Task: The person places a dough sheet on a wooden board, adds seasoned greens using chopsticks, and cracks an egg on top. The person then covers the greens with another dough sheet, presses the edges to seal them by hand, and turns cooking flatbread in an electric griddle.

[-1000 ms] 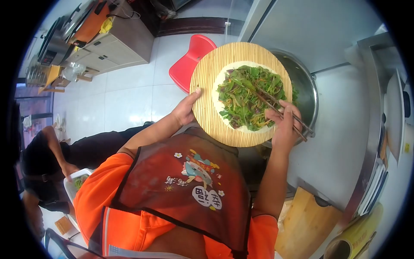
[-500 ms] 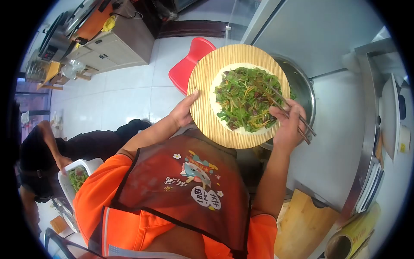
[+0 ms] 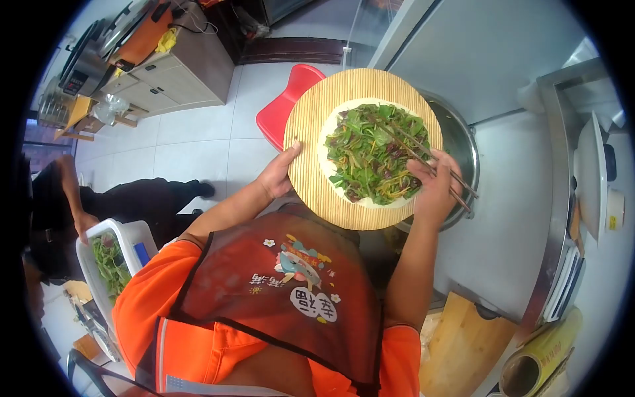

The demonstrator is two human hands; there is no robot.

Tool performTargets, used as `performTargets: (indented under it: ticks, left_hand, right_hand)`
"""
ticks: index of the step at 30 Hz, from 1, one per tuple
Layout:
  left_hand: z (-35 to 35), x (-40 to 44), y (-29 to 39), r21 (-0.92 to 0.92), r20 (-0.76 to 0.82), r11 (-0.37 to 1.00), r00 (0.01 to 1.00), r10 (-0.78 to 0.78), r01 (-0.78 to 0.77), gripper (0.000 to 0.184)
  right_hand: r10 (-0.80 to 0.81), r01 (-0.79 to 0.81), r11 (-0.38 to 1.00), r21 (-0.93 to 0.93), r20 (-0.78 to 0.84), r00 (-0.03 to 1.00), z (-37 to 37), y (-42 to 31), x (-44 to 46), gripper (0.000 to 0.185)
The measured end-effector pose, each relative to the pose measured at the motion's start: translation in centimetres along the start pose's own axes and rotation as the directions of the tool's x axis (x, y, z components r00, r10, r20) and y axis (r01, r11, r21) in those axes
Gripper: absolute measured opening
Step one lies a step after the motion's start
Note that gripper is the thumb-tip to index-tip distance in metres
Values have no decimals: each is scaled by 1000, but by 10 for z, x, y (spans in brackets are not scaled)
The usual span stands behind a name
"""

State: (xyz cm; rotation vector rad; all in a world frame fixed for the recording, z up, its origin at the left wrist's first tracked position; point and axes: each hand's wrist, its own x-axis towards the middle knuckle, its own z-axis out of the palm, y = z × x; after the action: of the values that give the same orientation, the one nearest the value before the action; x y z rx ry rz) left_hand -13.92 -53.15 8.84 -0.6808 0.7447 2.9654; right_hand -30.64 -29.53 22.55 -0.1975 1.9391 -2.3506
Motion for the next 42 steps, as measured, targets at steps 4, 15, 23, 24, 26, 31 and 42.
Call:
performTargets:
  ticks: [4, 15, 23, 24, 26, 31, 42]
  left_hand:
    - [2, -2, 0, -29, -10, 1000, 1000, 0, 0, 53]
    - [6, -5, -11, -82, 4, 996, 1000, 21, -20, 53]
    - [2, -3, -19, -84, -29, 996, 999, 32, -35, 54]
    - [2, -2, -20, -85, -34, 996, 999, 36, -39, 54]
    - [3, -4, -22, -89, -46, 995, 998, 37, -41, 54]
    - [5, -5, -23, -103, -28, 994, 999, 35, -38, 53]
    - [24, -13, -31, -96, -98, 991, 992, 85, -95, 54]
  right_hand:
    - [-52, 53, 999, 9, -22, 998, -11, -8, 4, 30]
    - [-293, 360, 861, -359, 228, 928, -21, -14, -41, 25]
    - [-433, 668, 523, -530, 510, 743, -5, -5, -71, 21]
    - [-461, 693, 476, -541, 518, 721, -5, -6, -72, 22]
    - [-456, 755, 454, -473, 605, 653, -2, -7, -74, 25]
    - [-335, 774, 498, -391, 736, 588, 14, 7, -84, 28]
    - [-356, 847, 417, -329, 799, 485, -11, 4, -101, 34]
